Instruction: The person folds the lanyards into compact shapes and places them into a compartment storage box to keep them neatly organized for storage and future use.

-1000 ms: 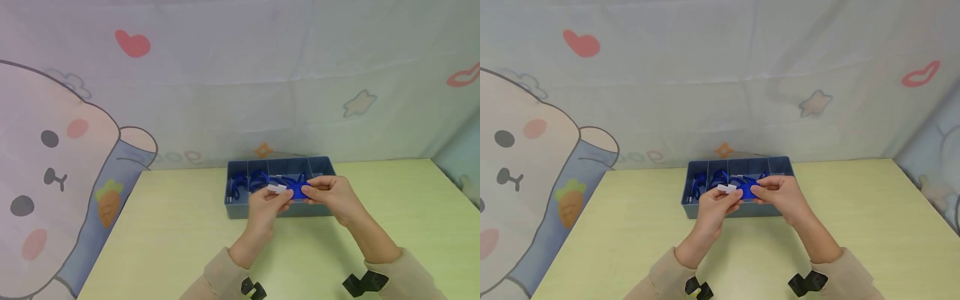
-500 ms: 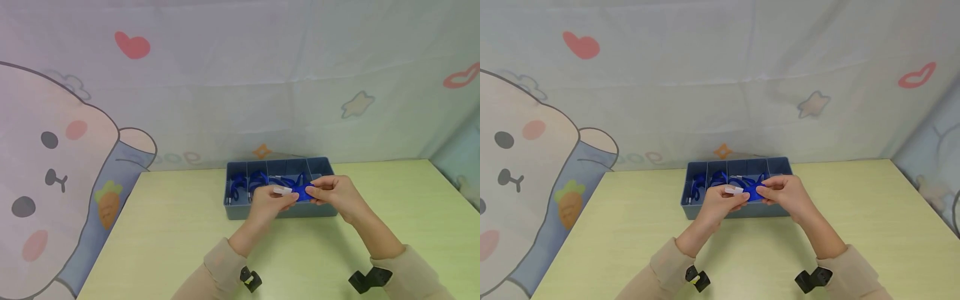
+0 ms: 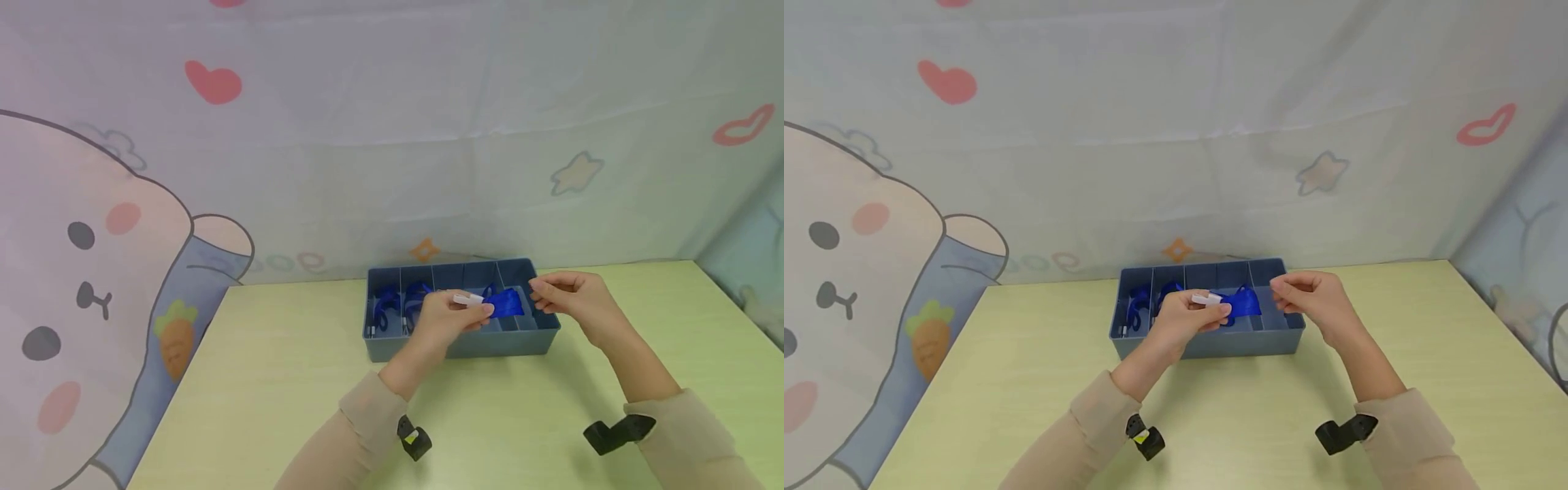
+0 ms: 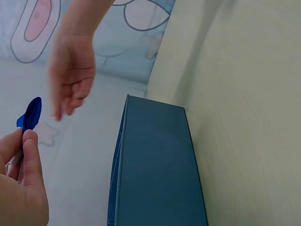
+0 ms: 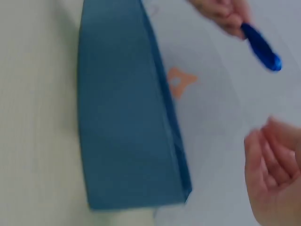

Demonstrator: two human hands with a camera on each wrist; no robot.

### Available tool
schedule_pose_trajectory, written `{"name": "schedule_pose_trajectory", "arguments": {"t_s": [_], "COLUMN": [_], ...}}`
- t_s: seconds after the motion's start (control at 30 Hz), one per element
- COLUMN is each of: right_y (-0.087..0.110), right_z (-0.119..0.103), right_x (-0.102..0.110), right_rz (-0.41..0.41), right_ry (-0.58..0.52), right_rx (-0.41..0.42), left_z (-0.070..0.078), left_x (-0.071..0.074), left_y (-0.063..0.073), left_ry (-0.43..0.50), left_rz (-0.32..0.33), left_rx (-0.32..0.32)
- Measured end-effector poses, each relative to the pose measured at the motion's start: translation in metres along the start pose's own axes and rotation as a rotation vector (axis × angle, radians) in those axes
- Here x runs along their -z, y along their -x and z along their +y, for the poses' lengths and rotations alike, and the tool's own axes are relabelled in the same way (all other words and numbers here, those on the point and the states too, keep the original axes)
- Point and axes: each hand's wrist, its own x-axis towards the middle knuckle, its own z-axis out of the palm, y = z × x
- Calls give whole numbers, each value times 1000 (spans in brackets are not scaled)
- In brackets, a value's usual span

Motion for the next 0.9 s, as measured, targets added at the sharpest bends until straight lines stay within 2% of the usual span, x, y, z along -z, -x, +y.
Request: {"name": "schedule_pose_trajectory", "arguments": {"t_s": [0.1,0.17,0.27,0.4,0.53,0.7,0.9], "right_y": [-2,-3,-5,-7,-9,-10,-14], "right_z": [15,26,41,50,50,48,47], "right_x": [9,11,10,7,5,7,7], "right_rz": [137,162,157,166,158,138,142], "right_ry": [171,262,318,317,280,223,218], "right_rx": [-35,-57,-95,-134,-164,-220,-238], "left_z": [0,-1,-3,-3,-2,-6,-15], "left_x": [-1,-1,-3,-6,-9,-18,-34], "left_y": [-7,-11,-18,-27,-36,-47,-63], "left_ry": [-6,-8,-2,-2,-20,-56,-76], "left_rz": [-11,-17,-34,-57,-69,-53,-6], "left_rx": [-9,-13,-16,-29,-71,-93,-129]}}
